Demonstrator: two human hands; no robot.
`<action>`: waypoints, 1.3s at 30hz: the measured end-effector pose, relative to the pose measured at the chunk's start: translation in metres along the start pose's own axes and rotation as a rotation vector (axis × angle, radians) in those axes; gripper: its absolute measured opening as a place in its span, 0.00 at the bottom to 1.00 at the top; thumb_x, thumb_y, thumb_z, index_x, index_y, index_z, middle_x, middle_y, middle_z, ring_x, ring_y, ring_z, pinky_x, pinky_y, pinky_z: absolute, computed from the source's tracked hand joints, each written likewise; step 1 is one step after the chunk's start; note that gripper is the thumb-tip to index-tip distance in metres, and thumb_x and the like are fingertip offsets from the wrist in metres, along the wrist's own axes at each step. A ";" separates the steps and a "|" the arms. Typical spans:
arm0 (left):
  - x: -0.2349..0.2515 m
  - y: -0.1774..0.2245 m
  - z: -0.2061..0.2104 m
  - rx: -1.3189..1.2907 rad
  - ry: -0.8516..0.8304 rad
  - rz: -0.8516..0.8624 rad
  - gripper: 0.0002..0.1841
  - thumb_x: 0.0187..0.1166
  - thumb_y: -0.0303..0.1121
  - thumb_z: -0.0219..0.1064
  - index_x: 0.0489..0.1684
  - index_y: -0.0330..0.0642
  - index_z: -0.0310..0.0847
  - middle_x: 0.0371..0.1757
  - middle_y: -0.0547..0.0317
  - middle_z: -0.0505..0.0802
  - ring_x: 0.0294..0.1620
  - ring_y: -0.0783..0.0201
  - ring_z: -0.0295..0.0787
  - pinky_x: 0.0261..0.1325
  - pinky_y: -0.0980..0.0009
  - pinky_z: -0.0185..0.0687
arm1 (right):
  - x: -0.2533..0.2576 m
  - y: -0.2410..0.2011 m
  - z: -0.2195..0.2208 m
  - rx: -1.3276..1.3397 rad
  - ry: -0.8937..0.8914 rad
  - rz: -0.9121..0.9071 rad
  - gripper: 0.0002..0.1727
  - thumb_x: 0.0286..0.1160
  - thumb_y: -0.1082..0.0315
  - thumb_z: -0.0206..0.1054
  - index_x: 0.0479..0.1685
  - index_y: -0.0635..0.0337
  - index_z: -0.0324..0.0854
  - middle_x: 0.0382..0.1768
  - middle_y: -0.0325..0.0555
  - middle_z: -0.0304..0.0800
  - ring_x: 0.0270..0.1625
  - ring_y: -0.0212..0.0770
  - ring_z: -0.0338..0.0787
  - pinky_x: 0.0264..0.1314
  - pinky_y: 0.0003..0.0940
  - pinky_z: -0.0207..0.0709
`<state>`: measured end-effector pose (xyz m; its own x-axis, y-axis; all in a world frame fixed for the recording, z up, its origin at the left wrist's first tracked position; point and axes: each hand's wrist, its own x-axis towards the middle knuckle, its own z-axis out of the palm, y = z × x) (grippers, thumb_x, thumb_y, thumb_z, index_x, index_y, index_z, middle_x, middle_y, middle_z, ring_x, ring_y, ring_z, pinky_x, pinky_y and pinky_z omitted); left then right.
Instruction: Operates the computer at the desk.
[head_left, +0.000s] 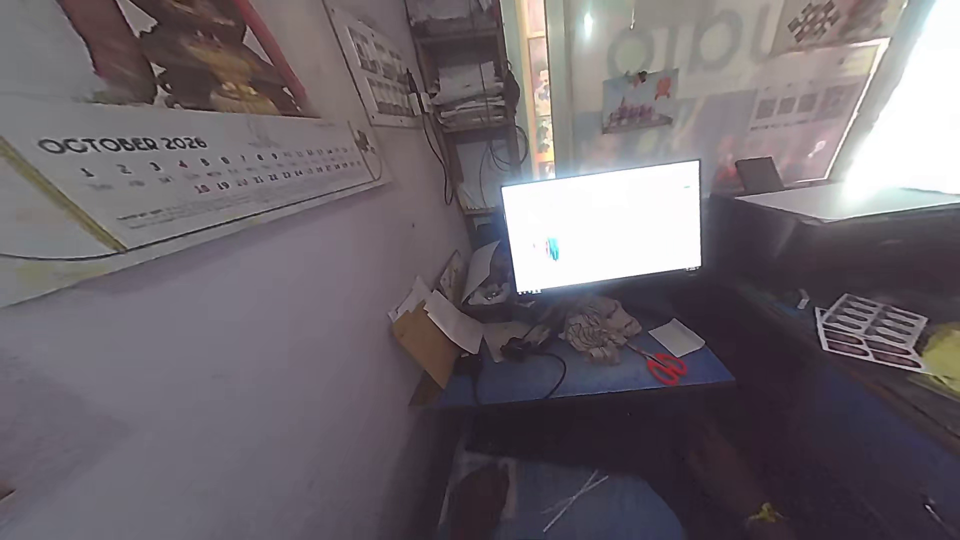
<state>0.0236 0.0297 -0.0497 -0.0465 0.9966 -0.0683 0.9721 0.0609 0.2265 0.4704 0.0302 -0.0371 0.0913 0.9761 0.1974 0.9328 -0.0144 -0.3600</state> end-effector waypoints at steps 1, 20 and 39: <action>0.001 0.000 -0.002 0.001 -0.016 -0.005 0.32 0.90 0.58 0.44 0.51 0.43 0.92 0.52 0.46 0.96 0.59 0.46 0.93 0.61 0.42 0.85 | 0.001 0.000 0.000 0.002 0.008 0.000 0.28 0.84 0.55 0.61 0.81 0.55 0.77 0.84 0.64 0.70 0.84 0.61 0.74 0.85 0.56 0.69; -0.005 0.000 0.005 0.025 0.065 0.016 0.32 0.90 0.58 0.45 0.53 0.43 0.91 0.51 0.45 0.96 0.58 0.45 0.93 0.61 0.44 0.86 | -0.002 -0.008 -0.011 -0.026 -0.063 0.019 0.30 0.79 0.58 0.67 0.80 0.60 0.76 0.83 0.68 0.69 0.85 0.66 0.70 0.86 0.58 0.66; 0.000 0.006 -0.011 -0.037 -0.112 -0.035 0.31 0.89 0.58 0.48 0.58 0.44 0.91 0.57 0.43 0.95 0.63 0.42 0.91 0.65 0.37 0.82 | 0.002 -0.006 -0.015 0.022 -0.059 0.142 0.29 0.83 0.54 0.64 0.78 0.60 0.78 0.83 0.65 0.71 0.86 0.63 0.71 0.87 0.57 0.65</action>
<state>0.0270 0.0308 -0.0373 -0.0517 0.9814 -0.1848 0.9611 0.0992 0.2579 0.4707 0.0291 -0.0209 0.2009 0.9755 0.0895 0.9041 -0.1494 -0.4004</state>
